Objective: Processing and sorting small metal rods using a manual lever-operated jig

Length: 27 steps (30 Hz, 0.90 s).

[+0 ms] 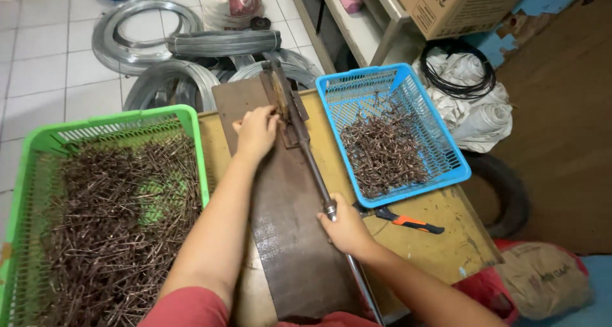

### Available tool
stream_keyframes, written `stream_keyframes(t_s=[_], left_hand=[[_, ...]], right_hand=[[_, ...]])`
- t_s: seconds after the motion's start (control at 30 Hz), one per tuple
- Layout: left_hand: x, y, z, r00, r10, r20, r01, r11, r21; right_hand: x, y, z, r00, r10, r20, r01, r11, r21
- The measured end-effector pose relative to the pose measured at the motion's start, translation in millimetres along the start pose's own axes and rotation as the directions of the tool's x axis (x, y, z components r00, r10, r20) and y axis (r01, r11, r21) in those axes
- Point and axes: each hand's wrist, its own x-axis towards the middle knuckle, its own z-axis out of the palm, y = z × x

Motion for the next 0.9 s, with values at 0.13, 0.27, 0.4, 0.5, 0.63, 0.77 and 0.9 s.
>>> stream_keyframes(t_s=[0.13, 0.27, 0.4, 0.5, 0.63, 0.77, 0.9], left_hand=[[-4, 6, 0, 0.996, 0.058, -0.061, -0.054, 0.996, 0.076], [-2, 4, 8, 0.989, 0.07, -0.131, -0.055, 0.992, 0.113], [0, 2, 17, 0.979, 0.085, -0.186, -0.056, 0.986, 0.154], [-6, 11, 1, 0.988, 0.068, -0.141, -0.051, 0.991, 0.12], [-5, 19, -12, 0.996, 0.038, -0.076, -0.031, 0.995, 0.09], [1, 7, -3, 0.998, -0.008, 0.063, 0.011, 0.998, -0.057], [7, -3, -5, 0.957, -0.059, 0.283, 0.121, 0.971, -0.207]], right_hand=[[0, 2, -1, 0.999, 0.01, 0.045, -0.018, 0.984, 0.179], [-2, 8, 1, 0.994, -0.033, 0.1, -0.013, 0.902, 0.432], [-3, 10, -1, 0.989, -0.096, 0.116, 0.028, 0.871, 0.49], [-5, 6, -10, 0.973, -0.139, 0.183, 0.011, 0.824, 0.567], [-15, -16, -42, 0.944, -0.169, 0.283, -0.056, 0.763, 0.644], [-34, -54, -76, 0.934, -0.195, 0.3, -0.048, 0.763, 0.645], [-43, -88, -92, 0.946, -0.157, 0.282, -0.061, 0.771, 0.633]])
